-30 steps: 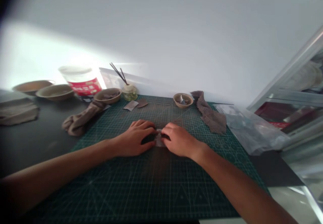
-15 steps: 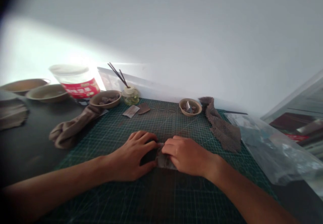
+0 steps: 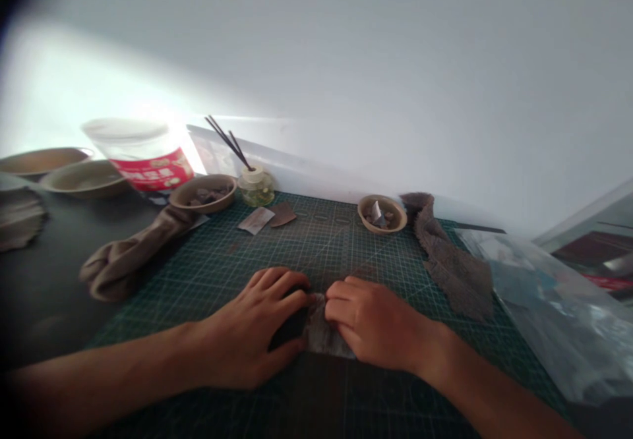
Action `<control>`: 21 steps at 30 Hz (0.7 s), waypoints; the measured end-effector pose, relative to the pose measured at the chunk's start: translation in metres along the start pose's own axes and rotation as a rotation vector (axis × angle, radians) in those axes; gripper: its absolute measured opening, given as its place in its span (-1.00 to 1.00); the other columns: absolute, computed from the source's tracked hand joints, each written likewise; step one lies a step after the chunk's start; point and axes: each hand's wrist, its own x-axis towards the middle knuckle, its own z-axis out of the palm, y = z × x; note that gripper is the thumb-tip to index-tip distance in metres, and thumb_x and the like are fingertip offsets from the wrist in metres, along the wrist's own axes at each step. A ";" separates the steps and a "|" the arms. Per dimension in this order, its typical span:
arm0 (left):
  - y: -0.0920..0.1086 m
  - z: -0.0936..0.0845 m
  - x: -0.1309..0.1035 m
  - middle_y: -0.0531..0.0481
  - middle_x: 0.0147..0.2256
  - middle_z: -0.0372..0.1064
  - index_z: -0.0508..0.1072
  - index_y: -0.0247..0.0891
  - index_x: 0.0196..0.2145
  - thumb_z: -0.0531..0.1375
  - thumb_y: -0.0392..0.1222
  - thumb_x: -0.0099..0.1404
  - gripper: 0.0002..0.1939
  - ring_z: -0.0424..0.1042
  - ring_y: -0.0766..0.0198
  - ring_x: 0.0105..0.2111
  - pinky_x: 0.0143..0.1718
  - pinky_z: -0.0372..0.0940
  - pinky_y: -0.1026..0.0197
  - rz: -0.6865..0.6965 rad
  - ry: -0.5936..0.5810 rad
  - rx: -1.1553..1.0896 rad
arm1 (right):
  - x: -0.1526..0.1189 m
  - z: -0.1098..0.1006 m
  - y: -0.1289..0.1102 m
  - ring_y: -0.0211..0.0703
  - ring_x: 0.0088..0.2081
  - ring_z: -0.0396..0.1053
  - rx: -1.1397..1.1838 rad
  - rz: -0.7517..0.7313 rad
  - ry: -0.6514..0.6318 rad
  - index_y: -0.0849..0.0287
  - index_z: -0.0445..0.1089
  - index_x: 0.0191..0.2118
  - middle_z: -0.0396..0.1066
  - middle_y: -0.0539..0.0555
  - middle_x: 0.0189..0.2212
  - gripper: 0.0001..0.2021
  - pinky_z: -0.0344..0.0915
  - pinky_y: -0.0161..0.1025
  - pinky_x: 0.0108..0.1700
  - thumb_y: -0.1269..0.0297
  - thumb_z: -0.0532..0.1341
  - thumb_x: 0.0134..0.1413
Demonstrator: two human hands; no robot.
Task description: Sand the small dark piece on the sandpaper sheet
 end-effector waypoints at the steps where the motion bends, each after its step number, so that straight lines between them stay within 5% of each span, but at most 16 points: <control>1: 0.000 0.000 0.000 -0.10 0.07 0.31 0.41 -0.11 0.03 0.27 -0.01 0.25 -0.59 0.25 -0.10 0.07 0.15 0.16 -0.26 -0.003 -0.001 -0.002 | 0.000 0.001 0.000 -0.14 -0.16 0.38 -0.011 -0.004 -0.002 0.16 0.39 -0.27 0.42 0.03 -0.22 -0.85 0.29 -0.11 0.07 0.53 0.16 0.28; 10: -0.002 0.002 -0.001 -0.10 0.10 0.31 0.40 -0.08 0.07 0.27 0.00 0.25 -0.55 0.24 -0.11 0.10 0.17 0.15 -0.27 -0.024 0.000 -0.027 | -0.001 0.012 -0.007 -0.13 -0.19 0.37 0.018 0.031 0.072 0.14 0.42 -0.26 0.42 0.05 -0.25 -0.83 0.34 -0.19 -0.11 0.57 0.18 0.24; 21: -0.002 0.001 -0.002 -0.09 0.09 0.32 0.40 -0.08 0.07 0.28 0.00 0.24 -0.55 0.25 -0.09 0.09 0.17 0.17 -0.25 -0.032 -0.009 -0.047 | -0.004 0.017 -0.001 -0.09 -0.10 0.42 0.089 0.098 0.146 0.11 0.44 -0.24 0.47 0.08 -0.11 -0.82 0.41 -0.14 -0.01 0.54 0.17 0.25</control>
